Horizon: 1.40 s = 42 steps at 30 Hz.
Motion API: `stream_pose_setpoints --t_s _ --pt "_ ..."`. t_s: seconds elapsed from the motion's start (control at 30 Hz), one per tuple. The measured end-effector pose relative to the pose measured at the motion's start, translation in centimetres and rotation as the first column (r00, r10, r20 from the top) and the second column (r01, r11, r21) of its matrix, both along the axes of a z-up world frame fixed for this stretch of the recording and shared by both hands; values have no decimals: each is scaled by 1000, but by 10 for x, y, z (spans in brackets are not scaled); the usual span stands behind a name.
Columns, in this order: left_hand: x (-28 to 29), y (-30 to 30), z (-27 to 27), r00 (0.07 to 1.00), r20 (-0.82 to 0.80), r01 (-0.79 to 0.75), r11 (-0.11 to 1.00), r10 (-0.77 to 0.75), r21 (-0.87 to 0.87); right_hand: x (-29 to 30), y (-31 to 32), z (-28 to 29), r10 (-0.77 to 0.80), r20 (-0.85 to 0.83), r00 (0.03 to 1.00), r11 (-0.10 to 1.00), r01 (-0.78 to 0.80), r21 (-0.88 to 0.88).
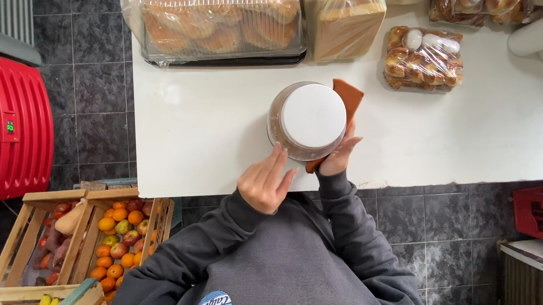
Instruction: The person wipes the countertop with a cloth, moves several packaged food items and a large jar, and then wipes the top and sides of the jar.
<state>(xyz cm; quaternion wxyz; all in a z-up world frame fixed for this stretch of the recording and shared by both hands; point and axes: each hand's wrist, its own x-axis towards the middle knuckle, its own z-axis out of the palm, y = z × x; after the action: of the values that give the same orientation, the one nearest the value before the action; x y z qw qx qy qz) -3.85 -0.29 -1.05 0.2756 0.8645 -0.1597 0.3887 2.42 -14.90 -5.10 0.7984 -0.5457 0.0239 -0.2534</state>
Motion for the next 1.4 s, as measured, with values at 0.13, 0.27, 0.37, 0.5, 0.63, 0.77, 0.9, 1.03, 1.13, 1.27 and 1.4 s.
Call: stream_pose_setpoints --t_s 0.13,0.27,0.37,0.5,0.63,0.77,0.9,1.03,1.13,1.27,1.4 --pt "33 24 15 977 -160 100 963 -144 -251 -15 8 -21 0 -122 993 1000 -3 -25" --pt "61 35 10 807 -367 235 821 -464 -521 -34 21 -1 -55 -64 996 997 52 -60" --pt "59 33 3 716 -390 288 755 -578 -589 -44 30 21 -84 23 996 981 87 -176" --pt "43 12 3 751 -447 186 805 -486 -563 -35 20 71 -65 40 997 931 75 -356" --pt "12 -21 4 855 -432 64 884 -288 -463 10 10 108 -1 256 967 944 85 -318" --pt "-7 -30 -6 895 -374 26 866 -243 -500 6 -18 7 166 39 985 984 -168 58" --pt "27 -4 -18 891 -375 41 868 -256 -495 -14 -6 -13 93 -26 995 994 -91 54" --pt "62 15 -7 822 -411 162 853 -395 -496 -27 11 63 22 30 999 998 -20 -55" --pt "70 15 -4 719 -434 250 785 -543 -567 -39 17 71 -14 107 994 993 27 -114" --pt "60 1 -10 741 -451 200 805 -498 -559 -34 6 55 -59 62 996 935 77 -346" --pt "36 -13 -6 772 -443 176 822 -457 -541 9 0 80 29 164 986 959 19 -284"
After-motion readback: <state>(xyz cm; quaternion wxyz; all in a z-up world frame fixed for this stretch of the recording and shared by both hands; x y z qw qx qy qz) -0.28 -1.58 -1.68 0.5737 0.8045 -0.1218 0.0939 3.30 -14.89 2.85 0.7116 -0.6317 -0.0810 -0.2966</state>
